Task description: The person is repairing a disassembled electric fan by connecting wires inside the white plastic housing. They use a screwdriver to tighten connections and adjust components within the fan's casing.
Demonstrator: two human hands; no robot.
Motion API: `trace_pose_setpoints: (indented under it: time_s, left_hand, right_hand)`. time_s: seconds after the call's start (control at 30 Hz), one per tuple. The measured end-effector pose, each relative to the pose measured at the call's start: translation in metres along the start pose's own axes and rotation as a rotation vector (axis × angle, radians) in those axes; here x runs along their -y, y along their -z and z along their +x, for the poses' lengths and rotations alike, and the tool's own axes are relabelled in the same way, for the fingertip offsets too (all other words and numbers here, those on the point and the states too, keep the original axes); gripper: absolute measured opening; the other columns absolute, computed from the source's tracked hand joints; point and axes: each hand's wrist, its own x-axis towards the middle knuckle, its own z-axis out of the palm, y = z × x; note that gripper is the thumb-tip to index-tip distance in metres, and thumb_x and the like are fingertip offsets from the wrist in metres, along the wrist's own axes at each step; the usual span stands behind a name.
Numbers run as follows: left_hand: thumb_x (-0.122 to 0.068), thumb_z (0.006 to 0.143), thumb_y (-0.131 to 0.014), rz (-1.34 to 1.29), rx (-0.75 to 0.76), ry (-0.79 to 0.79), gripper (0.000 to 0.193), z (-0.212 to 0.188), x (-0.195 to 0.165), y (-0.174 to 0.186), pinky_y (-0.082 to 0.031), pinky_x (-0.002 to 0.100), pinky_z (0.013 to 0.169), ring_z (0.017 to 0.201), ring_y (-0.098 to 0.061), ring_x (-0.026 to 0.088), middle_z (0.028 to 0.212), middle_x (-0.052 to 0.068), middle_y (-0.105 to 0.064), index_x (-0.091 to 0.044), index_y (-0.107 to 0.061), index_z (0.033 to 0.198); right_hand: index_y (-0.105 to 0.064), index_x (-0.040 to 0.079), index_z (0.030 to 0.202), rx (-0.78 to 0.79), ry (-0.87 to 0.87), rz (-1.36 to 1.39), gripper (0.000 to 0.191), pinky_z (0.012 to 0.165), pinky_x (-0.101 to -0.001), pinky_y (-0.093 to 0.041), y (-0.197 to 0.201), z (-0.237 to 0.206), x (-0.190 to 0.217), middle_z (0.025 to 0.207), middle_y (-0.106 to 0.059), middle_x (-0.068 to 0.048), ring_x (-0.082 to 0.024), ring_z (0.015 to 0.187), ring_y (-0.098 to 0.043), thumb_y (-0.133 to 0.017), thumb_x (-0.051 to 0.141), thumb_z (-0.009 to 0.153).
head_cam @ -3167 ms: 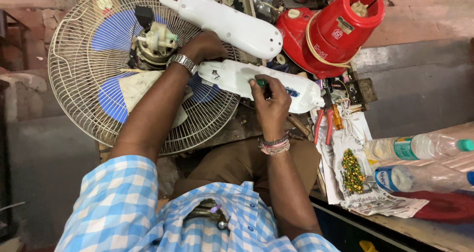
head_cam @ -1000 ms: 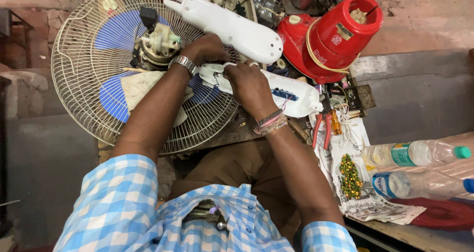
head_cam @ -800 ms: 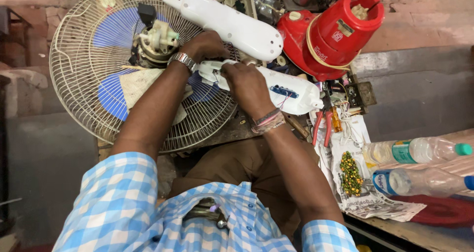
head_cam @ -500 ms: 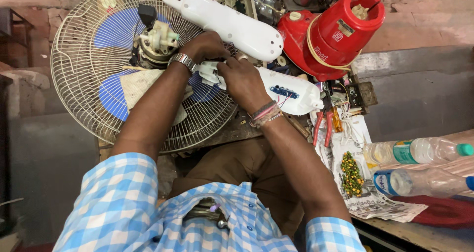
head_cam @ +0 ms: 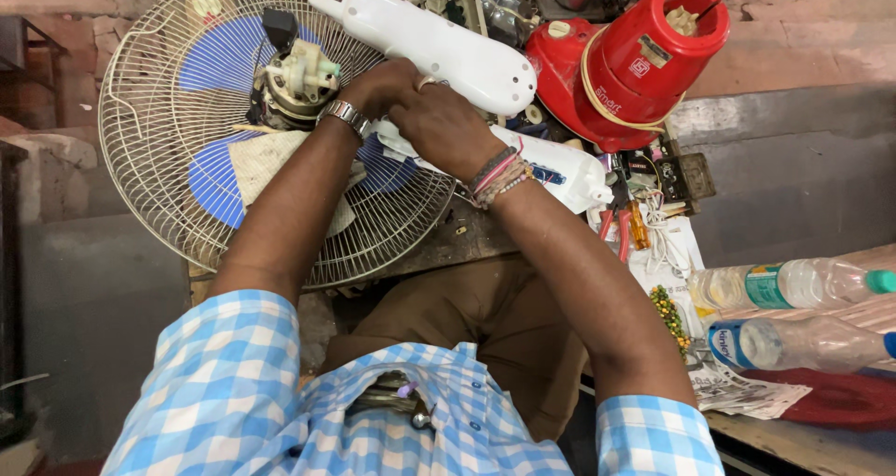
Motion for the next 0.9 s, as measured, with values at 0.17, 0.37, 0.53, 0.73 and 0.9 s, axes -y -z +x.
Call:
trace_pose_setpoints:
  time_s: [0.17,0.37,0.53,0.73,0.9]
  left_hand:
    - [-0.022,0.088,-0.071,-0.193,0.006,0.204,0.024,-0.005,-0.017,-0.001,-0.037,0.031,0.042,0.048,-0.051,0.013,0.07,0.012,-0.071,0.001,-0.078,0.09]
    - [-0.021,0.088,-0.071,-0.045,-0.011,0.113,0.027,-0.009,-0.016,0.002,-0.047,0.034,0.046,0.054,-0.063,0.017,0.073,0.016,-0.072,0.007,-0.075,0.089]
    - [-0.027,0.081,-0.077,0.267,-0.006,0.033,0.033,-0.01,-0.014,0.005,-0.051,0.038,0.057,0.057,-0.064,0.019,0.073,0.019,-0.072,0.005,-0.076,0.086]
    - [-0.042,0.078,-0.08,0.146,-0.05,0.177,0.04,-0.024,-0.033,-0.001,-0.049,0.037,0.06,0.058,-0.063,0.018,0.07,0.011,-0.073,-0.002,-0.079,0.077]
    - [-0.029,0.076,-0.074,0.253,-0.072,0.187,0.026,-0.025,-0.038,0.002,-0.053,0.038,0.061,0.057,-0.065,0.02,0.069,0.012,-0.072,-0.004,-0.079,0.079]
  right_hand:
    - [-0.068,0.005,0.106,-0.039,-0.213,0.415,0.016,0.082,-0.0458,-0.051,0.0,-0.007,0.003,0.104,-0.071,-0.012,-0.035,0.1,-0.065,-0.06,0.012,0.093]
    - [-0.066,0.006,0.112,-0.023,-0.229,0.371,0.017,0.086,-0.047,-0.05,-0.007,-0.008,0.012,0.106,-0.069,-0.014,-0.035,0.1,-0.063,-0.054,0.009,0.1]
    - [-0.066,0.005,0.111,-0.027,-0.056,0.236,0.021,0.083,-0.0486,-0.05,-0.011,-0.004,0.015,0.101,-0.07,-0.015,-0.036,0.095,-0.065,-0.055,0.014,0.097]
    - [-0.069,0.005,0.114,-0.042,-0.431,0.324,0.021,0.078,-0.0477,-0.052,0.003,-0.042,-0.004,0.095,-0.071,-0.017,-0.036,0.088,-0.067,-0.056,0.008,0.097]
    - [-0.066,-0.002,0.105,-0.376,-0.734,0.346,0.012,0.078,-0.0434,-0.053,-0.001,-0.064,0.011,0.097,-0.071,-0.018,-0.034,0.087,-0.069,-0.058,0.006,0.1]
